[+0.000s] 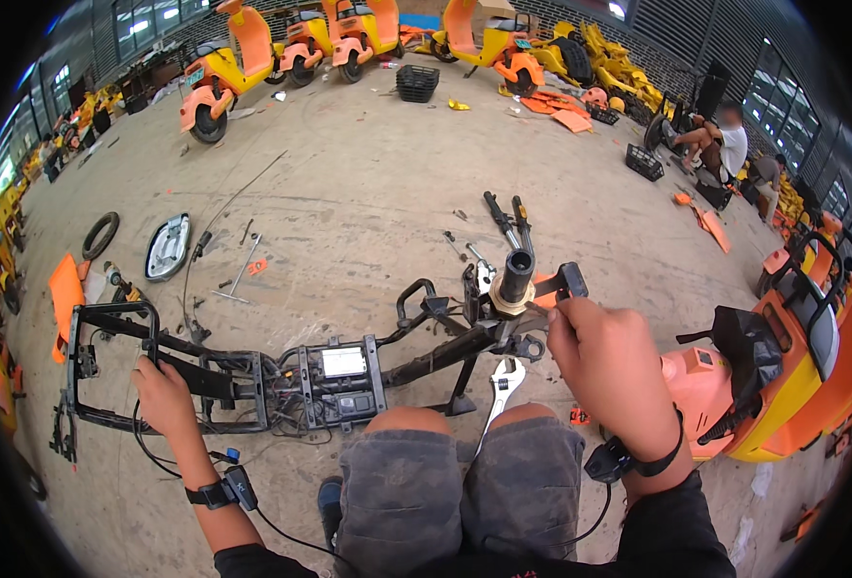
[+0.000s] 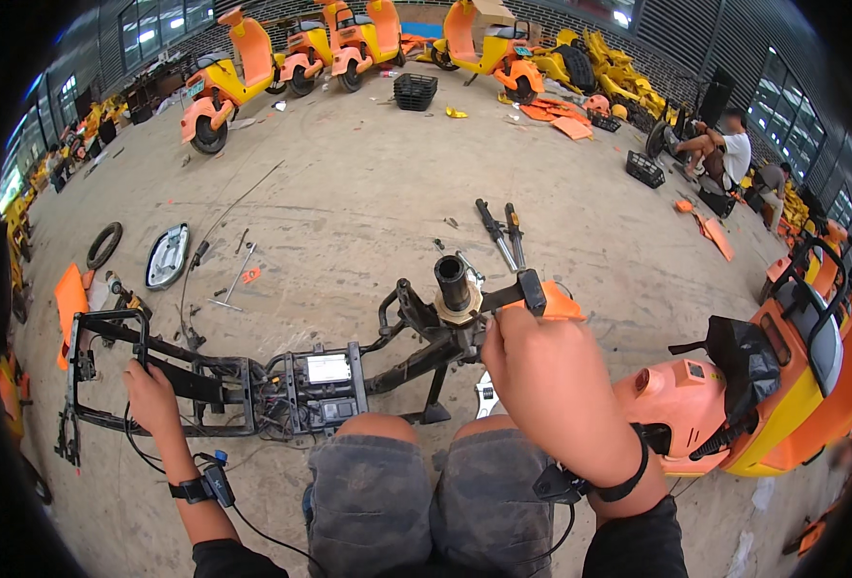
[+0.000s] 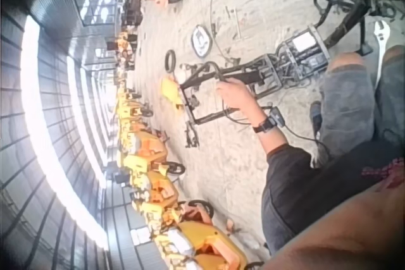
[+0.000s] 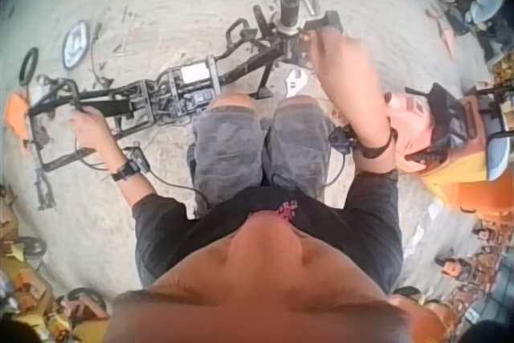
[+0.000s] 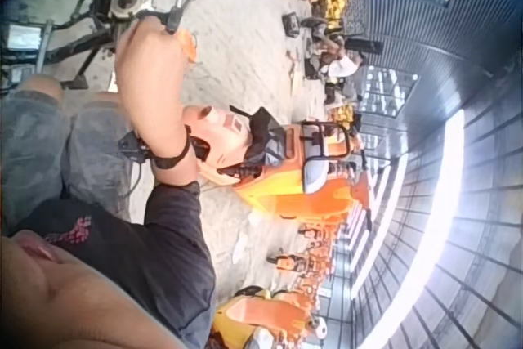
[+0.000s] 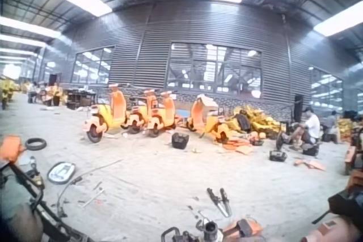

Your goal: The person uses a wrench to loosen a nut on the scooter's steering stem, then removes a black plastic clamp and adjusts the stem components by hand.

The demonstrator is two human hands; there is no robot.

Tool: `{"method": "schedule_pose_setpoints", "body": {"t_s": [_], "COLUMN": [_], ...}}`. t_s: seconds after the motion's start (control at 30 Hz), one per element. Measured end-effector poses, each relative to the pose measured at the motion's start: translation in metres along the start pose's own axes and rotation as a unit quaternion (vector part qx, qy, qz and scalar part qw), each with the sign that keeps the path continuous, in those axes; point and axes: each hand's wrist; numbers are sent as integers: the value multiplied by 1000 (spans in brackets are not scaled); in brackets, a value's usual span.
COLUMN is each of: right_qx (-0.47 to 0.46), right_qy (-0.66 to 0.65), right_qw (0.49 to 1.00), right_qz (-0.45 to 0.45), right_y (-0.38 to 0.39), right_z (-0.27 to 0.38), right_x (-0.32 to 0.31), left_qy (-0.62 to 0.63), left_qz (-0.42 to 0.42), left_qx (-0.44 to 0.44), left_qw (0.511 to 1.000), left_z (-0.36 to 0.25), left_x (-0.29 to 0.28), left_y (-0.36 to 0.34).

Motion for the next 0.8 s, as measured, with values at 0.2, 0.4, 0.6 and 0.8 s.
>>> {"method": "schedule_pose_setpoints", "body": {"t_s": [0.2, 0.4, 0.6, 0.8], "right_qx": [40, 130, 40, 23], "right_qy": [-85, -244, -167, -126], "right_qw": [995, 961, 984, 991], "right_qz": [-15, 2, -34, -35], "right_y": [3, 12, 7, 15], "right_z": [-22, -35, -33, -21], "right_x": [23, 46, 47, 62], "left_qy": [6, -9, 21, 22], "left_qz": [-6, 6, 8, 27], "left_qx": [30, 9, 37, 21], "left_qw": [1000, 1000, 999, 999], "left_z": [-10, -14, -8, -7], "left_x": [1, 4, 4, -2], "left_y": [-5, -9, -8, -6]}}
Point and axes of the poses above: each hand's wrist, its own y-axis away from the middle knuckle, its own x-axis out of the palm, z = x × y, and after that the axes turned 15 degrees about x, right-handed
